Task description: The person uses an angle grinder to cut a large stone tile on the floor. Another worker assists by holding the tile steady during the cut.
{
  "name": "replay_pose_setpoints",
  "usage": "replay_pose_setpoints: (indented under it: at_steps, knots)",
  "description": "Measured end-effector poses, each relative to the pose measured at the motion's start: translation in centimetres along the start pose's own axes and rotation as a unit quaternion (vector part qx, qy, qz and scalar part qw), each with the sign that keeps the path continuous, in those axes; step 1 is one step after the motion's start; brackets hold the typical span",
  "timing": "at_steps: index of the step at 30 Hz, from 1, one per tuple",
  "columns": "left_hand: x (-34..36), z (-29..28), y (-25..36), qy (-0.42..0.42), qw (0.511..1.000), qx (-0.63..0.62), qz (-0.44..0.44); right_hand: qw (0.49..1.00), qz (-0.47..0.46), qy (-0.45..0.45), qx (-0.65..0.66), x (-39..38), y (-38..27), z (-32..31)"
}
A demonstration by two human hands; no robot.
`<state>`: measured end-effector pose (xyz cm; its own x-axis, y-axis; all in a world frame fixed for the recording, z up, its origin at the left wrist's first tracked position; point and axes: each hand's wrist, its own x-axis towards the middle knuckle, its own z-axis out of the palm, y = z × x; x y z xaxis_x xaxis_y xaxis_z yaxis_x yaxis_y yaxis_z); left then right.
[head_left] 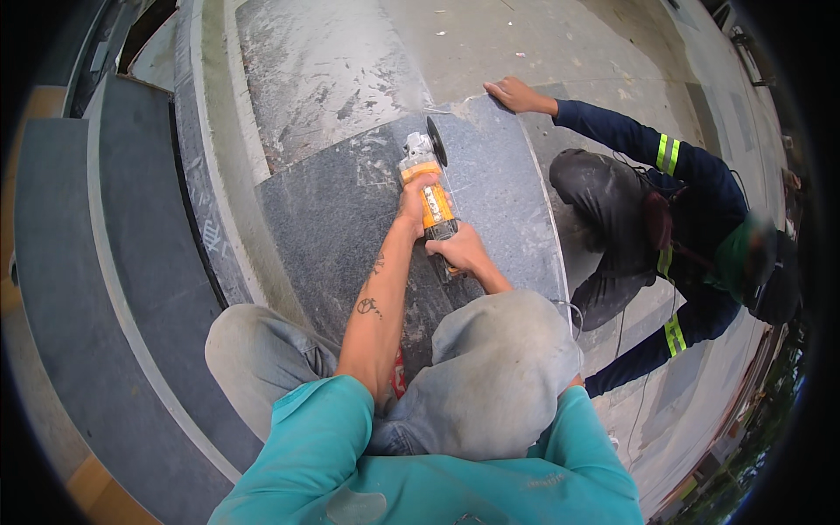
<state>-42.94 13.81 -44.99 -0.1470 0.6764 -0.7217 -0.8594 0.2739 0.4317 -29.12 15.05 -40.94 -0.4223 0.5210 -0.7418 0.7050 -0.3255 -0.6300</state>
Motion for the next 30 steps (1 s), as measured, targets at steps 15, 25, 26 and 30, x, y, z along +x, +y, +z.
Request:
replay_pose_setpoints:
  at_steps: [15,25,26,30]
  knots:
    - [-1.0,0.3,-1.0,0.017,1.000,-0.012,0.005,1.000,0.005,-0.006,0.002,-0.4,1.6,0.3]
    - [-1.9,-0.6,-1.9,0.015,1.000,-0.001,-0.006,1.000,-0.008,-0.008,0.017,-2.4,1.1,0.5]
    - [-1.9,-0.7,-2.0,0.013,1.000,0.004,-0.007,1.000,-0.008,-0.008,0.019,-2.6,1.1,0.5]
    - [-1.8,0.1,-2.2,0.025,1.000,-0.001,-0.017,1.000,0.010,0.001,0.015,-2.6,1.3,0.0]
